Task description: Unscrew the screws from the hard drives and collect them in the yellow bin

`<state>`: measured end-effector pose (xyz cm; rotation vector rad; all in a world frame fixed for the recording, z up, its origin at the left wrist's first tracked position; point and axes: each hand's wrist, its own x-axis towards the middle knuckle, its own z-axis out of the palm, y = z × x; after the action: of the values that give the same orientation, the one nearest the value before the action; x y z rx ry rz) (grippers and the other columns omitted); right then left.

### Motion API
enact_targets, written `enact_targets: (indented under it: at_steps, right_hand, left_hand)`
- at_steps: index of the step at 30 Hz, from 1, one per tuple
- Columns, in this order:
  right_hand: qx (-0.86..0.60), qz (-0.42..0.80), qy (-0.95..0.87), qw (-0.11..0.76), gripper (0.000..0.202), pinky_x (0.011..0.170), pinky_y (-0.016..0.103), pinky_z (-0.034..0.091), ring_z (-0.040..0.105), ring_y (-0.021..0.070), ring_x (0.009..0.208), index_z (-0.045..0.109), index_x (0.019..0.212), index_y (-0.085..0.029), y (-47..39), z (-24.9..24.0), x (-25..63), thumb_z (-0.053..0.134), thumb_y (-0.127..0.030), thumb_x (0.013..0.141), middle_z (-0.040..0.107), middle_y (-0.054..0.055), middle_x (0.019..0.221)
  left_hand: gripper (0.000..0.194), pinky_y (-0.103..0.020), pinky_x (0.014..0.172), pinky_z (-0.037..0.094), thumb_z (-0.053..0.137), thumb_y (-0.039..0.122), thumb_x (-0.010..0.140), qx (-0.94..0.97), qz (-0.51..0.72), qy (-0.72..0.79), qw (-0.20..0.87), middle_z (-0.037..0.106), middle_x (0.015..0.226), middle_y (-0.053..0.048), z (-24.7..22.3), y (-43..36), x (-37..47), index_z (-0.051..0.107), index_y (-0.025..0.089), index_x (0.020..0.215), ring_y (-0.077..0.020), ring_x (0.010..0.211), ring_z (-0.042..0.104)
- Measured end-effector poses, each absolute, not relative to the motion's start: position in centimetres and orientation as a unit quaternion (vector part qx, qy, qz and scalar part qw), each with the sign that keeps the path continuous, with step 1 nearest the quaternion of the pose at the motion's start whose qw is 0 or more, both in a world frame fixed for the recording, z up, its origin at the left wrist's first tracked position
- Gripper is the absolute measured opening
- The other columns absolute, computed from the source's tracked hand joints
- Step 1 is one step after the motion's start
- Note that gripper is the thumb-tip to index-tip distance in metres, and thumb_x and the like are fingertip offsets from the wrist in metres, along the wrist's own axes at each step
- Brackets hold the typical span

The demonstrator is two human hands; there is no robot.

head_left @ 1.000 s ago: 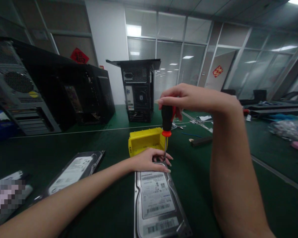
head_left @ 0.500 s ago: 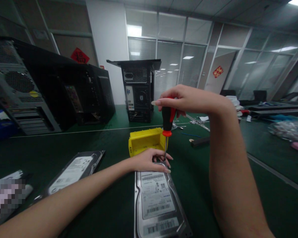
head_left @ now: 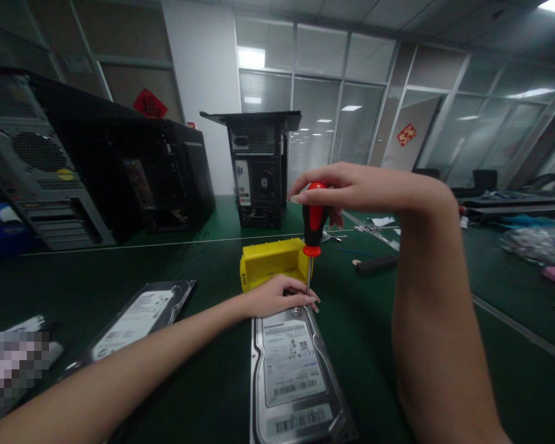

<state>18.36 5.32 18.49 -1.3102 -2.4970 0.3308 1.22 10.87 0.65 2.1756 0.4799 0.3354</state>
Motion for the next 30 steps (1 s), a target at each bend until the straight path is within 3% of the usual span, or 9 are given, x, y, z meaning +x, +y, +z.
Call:
enact_targets:
  at_steps: [5,11,18,25,30]
  right_hand:
    - [-0.487,0.115,-0.850,0.162,0.040,0.056,0.020,0.044,0.057,0.0093,0.064,0.062,0.096,-0.015,5.64,18.26,18.13,0.049,-0.051,0.089,0.063,0.004,0.084]
    - [-0.516,0.155,-0.819,0.200,0.053,0.061,0.022,0.046,0.058,0.0101,0.066,0.060,0.105,-0.016,5.59,18.20,17.83,0.027,-0.056,0.094,0.064,0.005,0.085]
    - [-0.468,0.166,-0.852,0.167,0.031,0.053,0.018,0.043,0.057,0.0083,0.067,0.056,0.111,-0.017,5.50,18.28,18.07,0.043,-0.039,0.094,0.063,0.005,0.099]
    - [-0.465,0.119,-0.862,0.162,0.035,0.055,0.019,0.043,0.056,0.0084,0.064,0.061,0.091,-0.014,5.47,18.35,17.95,0.048,-0.046,0.090,0.062,0.003,0.079]
    - [-0.479,0.126,-0.852,0.171,0.046,0.058,0.023,0.045,0.058,0.0114,0.065,0.062,0.088,-0.014,6.05,18.06,18.05,0.048,-0.058,0.085,0.064,0.005,0.078]
  left_hand:
    - [0.030,-0.025,0.084,0.046,0.046,0.031,0.094,0.870,0.138,0.176,0.439,0.070,0.104,-0.007,0.40,11.02,1.26,0.069,0.013,0.103,-0.0148,0.094,0.063]
    - [0.032,-0.025,0.086,0.045,0.046,0.033,0.094,0.870,0.143,0.166,0.441,0.070,0.104,-0.007,0.17,11.22,1.23,0.069,0.014,0.104,-0.0147,0.094,0.063]
    - [0.031,-0.025,0.085,0.046,0.045,0.033,0.094,0.871,0.137,0.172,0.440,0.070,0.103,-0.006,0.17,11.27,1.09,0.069,0.015,0.103,-0.0142,0.094,0.063]
    - [0.032,-0.025,0.086,0.045,0.046,0.034,0.094,0.868,0.138,0.167,0.446,0.070,0.103,-0.007,0.17,11.21,1.12,0.069,0.014,0.103,-0.0148,0.094,0.063]
    - [0.037,-0.027,0.087,0.045,0.046,0.040,0.093,0.861,0.138,0.187,0.453,0.070,0.105,-0.007,0.16,11.23,1.36,0.067,0.014,0.107,-0.0159,0.095,0.062]
